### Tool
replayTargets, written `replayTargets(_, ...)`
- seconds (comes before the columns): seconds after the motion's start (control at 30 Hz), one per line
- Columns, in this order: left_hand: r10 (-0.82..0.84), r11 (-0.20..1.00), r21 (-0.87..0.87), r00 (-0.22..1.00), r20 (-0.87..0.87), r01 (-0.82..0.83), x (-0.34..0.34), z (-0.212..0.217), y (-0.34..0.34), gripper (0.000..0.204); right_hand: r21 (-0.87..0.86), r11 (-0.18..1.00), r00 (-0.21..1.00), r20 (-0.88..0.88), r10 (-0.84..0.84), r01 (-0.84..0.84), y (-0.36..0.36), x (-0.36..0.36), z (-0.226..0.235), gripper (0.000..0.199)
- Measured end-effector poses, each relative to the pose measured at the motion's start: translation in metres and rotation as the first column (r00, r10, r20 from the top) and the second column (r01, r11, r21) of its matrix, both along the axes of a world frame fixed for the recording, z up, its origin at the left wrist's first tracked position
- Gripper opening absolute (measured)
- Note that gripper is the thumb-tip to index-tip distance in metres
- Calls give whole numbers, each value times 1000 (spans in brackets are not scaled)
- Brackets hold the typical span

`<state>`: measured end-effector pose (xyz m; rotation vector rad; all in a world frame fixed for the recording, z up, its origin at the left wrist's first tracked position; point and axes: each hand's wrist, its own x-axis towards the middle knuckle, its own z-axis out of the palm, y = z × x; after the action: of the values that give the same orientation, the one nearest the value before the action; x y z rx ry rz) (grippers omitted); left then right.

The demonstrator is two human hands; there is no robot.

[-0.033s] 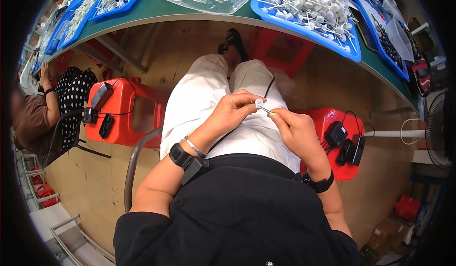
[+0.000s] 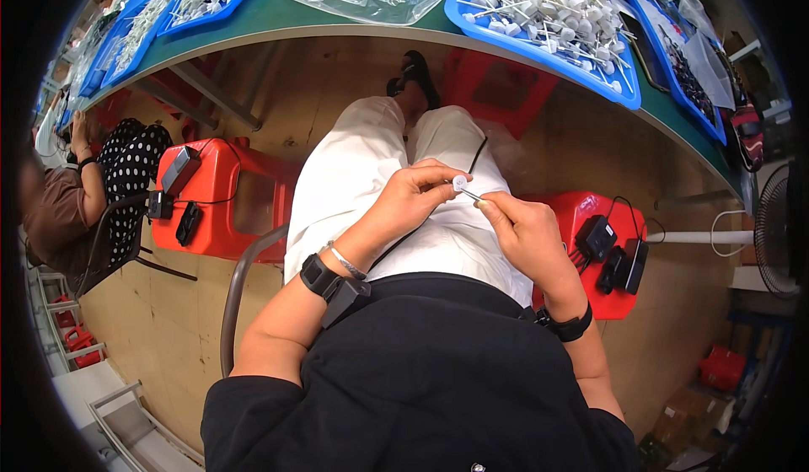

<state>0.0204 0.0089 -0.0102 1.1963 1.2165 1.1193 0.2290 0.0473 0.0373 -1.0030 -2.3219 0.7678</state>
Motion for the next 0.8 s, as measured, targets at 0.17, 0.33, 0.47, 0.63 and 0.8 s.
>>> replayTargets(0.17,17,997,70,998,-61,-13,0,-3,0,20,-57,998,1000,7,-12,12,1,1,0,16)
replayTargets(0.33,53,988,149,990,-131,-33,2,-5,0,20,-168,986,1000,24,-5,9,2,2,-1,18)
replayTargets(0.47,46,990,136,988,-146,-26,2,-5,-1,19,-307,952,1000,-5,0,-2,4,4,-1,18)
replayTargets(0.63,32,989,150,982,-188,-3,2,-7,0,18,-448,893,999,-40,9,-26,7,6,-1,20)
replayTargets(0.8,-2,992,124,990,-141,20,2,-9,0,18,-693,715,991,-131,4,-94,12,7,-5,27)
